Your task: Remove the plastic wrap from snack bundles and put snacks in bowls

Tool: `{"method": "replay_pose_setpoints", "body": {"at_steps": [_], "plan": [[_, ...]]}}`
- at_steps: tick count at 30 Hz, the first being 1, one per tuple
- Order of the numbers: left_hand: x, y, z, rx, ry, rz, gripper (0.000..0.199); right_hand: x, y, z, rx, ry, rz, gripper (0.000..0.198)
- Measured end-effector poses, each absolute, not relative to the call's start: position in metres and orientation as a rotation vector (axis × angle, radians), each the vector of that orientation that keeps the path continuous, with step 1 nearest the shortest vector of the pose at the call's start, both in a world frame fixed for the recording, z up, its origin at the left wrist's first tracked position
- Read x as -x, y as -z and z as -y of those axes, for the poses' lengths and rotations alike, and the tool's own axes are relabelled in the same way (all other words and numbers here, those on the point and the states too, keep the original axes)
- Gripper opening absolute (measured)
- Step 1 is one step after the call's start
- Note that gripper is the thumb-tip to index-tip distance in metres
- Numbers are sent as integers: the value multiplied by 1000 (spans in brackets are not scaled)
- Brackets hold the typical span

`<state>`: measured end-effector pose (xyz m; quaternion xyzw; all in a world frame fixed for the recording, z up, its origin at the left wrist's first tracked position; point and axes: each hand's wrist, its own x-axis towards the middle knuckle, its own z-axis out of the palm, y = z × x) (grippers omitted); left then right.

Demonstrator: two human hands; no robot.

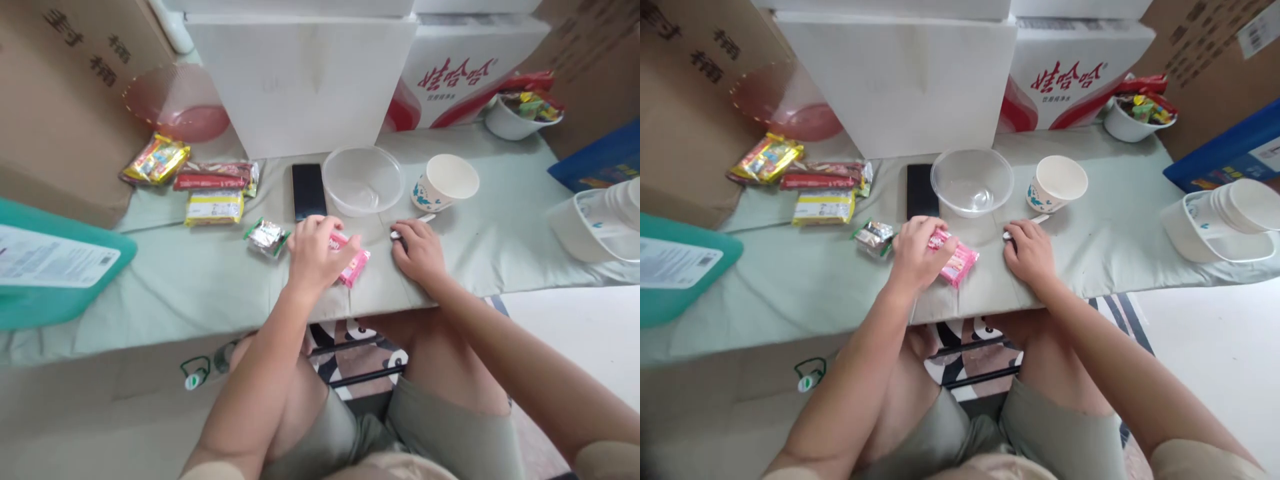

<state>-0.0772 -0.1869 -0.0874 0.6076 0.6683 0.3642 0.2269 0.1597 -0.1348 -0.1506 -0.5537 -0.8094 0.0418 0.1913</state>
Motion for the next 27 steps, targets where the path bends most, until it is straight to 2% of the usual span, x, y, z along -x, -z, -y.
{"method": "replay_pose_setpoints", "body": {"at_steps": [4,7,14,27], "plan": [[57,96,195,-1831,-493,-1961,42,-158,147,137,1625,-124,2272,38],[51,103,195,-1907,-396,-1926,48,-157,146,138,1650,-127,2274,38],[43,109,190,-1890,-457,-1972,47,-160,142,140,1675,-152,2283,39],[36,142,195,-1986,-851,-2074,49,-167,149,135,1607,-168,2282,37]]}}
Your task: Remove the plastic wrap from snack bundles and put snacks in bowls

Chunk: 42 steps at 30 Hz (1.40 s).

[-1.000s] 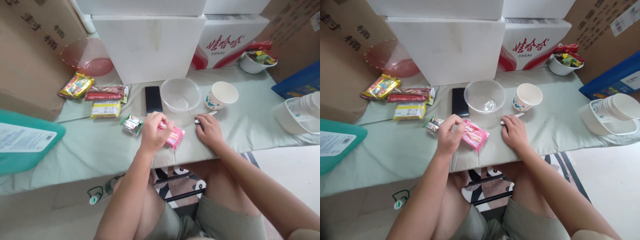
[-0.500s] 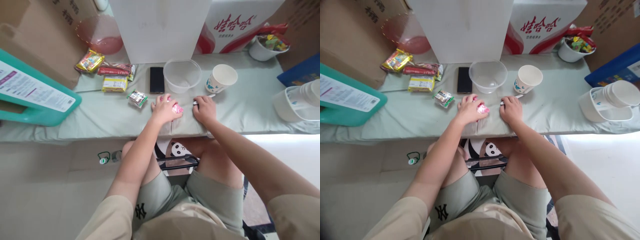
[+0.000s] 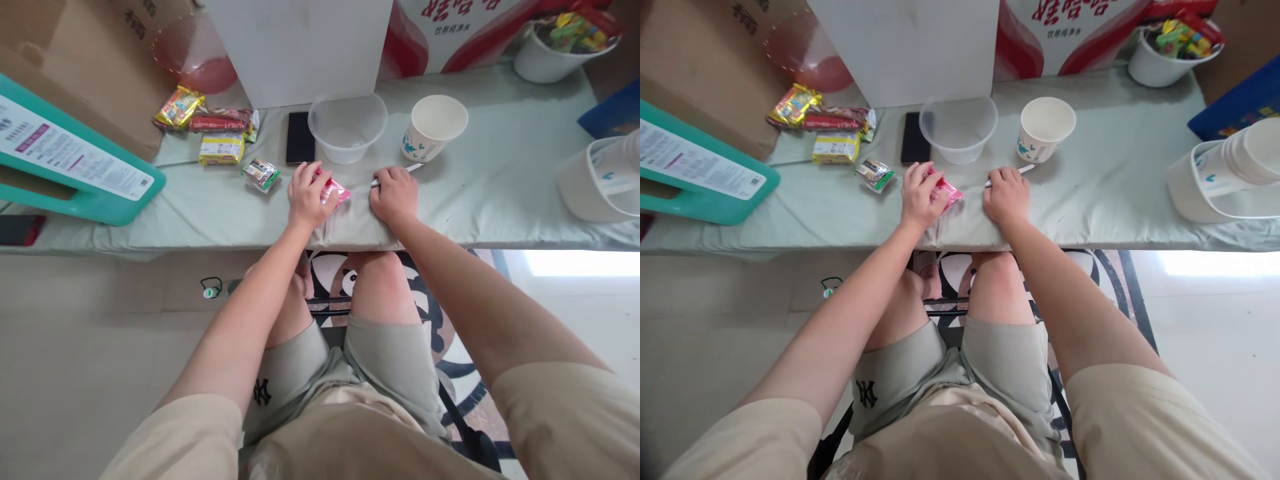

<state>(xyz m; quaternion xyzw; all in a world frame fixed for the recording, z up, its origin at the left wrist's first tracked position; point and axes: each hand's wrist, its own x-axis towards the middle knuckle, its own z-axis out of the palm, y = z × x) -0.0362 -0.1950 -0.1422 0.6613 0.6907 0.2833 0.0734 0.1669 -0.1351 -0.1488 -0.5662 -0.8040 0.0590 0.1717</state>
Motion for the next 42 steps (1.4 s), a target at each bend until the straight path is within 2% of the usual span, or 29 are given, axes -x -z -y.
{"method": "replay_pose_setpoints", "body": {"at_steps": [12,20,23,26,28,32,38,42], "plan": [[33,140,192,-1957,-778,-2101,50,-167,149,136,1609,-171,2285,34],[36,135,203,-2255,-534,-1768,79,-164,146,135,1646,-176,2284,31],[40,132,204,-2195,-678,-1661,68,-163,142,137,1670,-194,2286,30],[46,128,206,-1828,-1085,-1435,53,-163,141,138,1667,-191,2300,28],[51,126,208,-1348,-1266,-1208,54,-164,142,138,1649,-167,2302,27],[56,127,211,-536,-1221,-809,71,-163,148,136,1644,-126,2278,23],[52,130,205,-225,-1145,-764,48,-169,157,130,1450,-150,2209,18],[53,129,203,-211,-1112,-741,47,-175,156,146,1228,-128,2040,20]]}}
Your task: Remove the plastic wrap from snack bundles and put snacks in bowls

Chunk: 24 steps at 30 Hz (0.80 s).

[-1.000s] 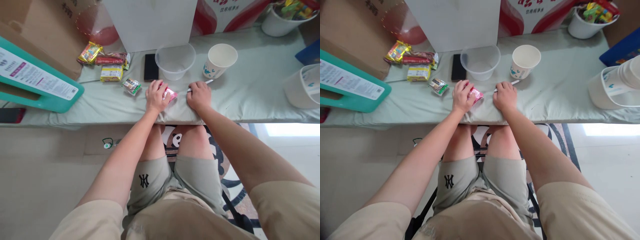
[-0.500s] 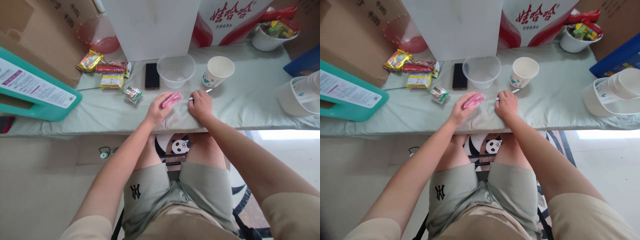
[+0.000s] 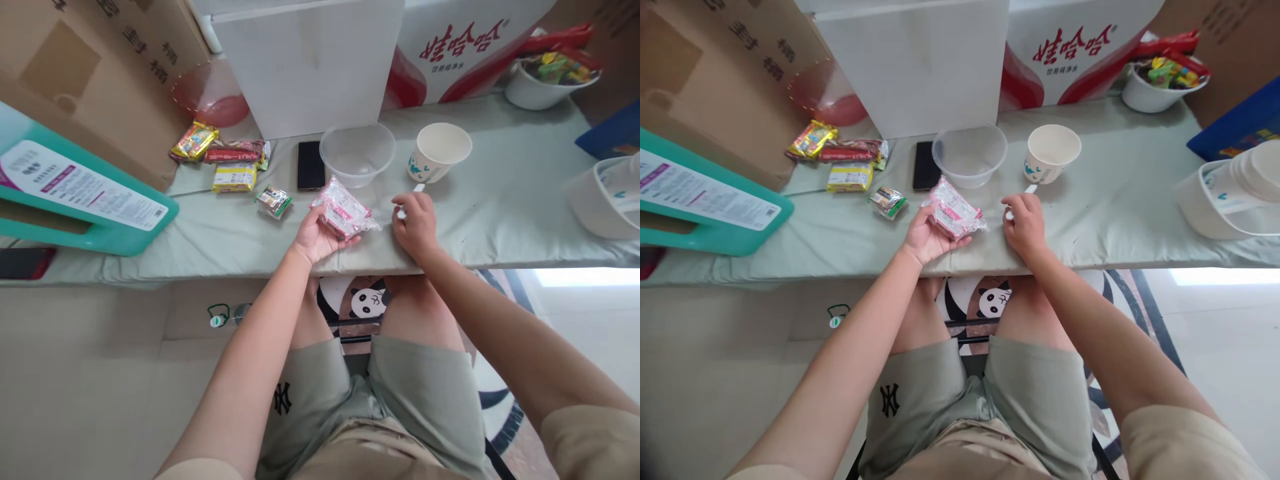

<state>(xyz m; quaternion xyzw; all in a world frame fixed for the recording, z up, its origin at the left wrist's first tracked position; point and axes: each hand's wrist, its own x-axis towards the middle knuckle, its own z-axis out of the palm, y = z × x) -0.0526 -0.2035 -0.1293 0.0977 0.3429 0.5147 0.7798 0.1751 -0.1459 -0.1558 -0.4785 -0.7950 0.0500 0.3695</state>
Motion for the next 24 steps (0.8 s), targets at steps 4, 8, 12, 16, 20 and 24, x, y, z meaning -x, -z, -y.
{"method": "replay_pose_setpoints", "body": {"at_steps": [4,8,12,16,20,24], "plan": [[53,129,205,-269,-1095,-688,49,-173,139,183,1054,-90,2007,17],[47,131,206,-320,-1154,-709,39,-166,123,209,929,-68,2139,38],[41,134,210,-391,-1142,-801,32,-166,123,214,867,-2,2258,26],[32,134,216,-560,-1143,-897,34,-170,123,210,995,46,2209,25],[23,132,221,-697,-1199,-951,59,-169,121,208,1092,14,2175,23],[21,136,227,-794,-1308,-964,81,-160,125,204,1164,-6,2158,22]]}}
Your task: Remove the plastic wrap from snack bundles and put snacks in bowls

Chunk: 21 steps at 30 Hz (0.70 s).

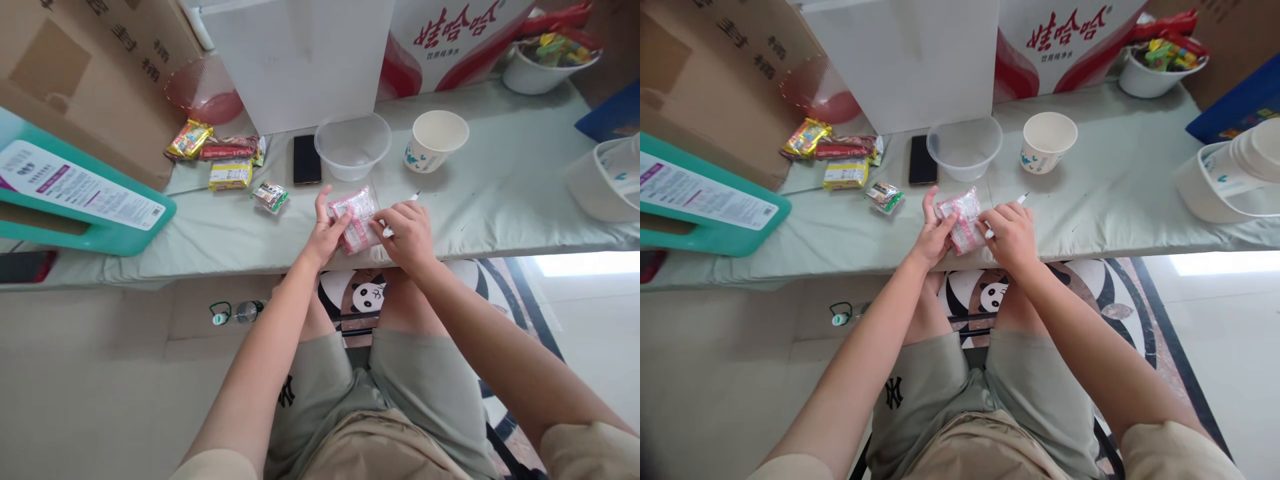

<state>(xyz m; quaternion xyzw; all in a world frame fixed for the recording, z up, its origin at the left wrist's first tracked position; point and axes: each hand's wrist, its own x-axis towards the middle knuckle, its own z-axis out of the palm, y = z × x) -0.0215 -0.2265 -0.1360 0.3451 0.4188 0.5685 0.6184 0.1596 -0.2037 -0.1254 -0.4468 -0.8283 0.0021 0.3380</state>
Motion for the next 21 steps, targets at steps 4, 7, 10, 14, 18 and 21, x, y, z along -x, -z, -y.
{"method": "replay_pose_setpoints", "body": {"at_steps": [4,7,10,14,18,21], "plan": [[24,142,231,-1020,-1251,-1005,82,-156,123,199,1108,-56,2149,22],[24,145,231,-1042,-1245,-1073,77,-170,104,202,1020,-90,1923,21],[22,147,231,-983,-1274,-1079,72,-196,80,211,977,-149,1333,24],[21,145,232,-999,-1295,-1124,67,-219,71,234,987,-700,903,18],[20,142,234,-1069,-1295,-1179,62,-210,85,261,1114,-842,877,13],[20,140,235,-1087,-1300,-1195,60,-193,94,273,1120,-907,975,10]]}}
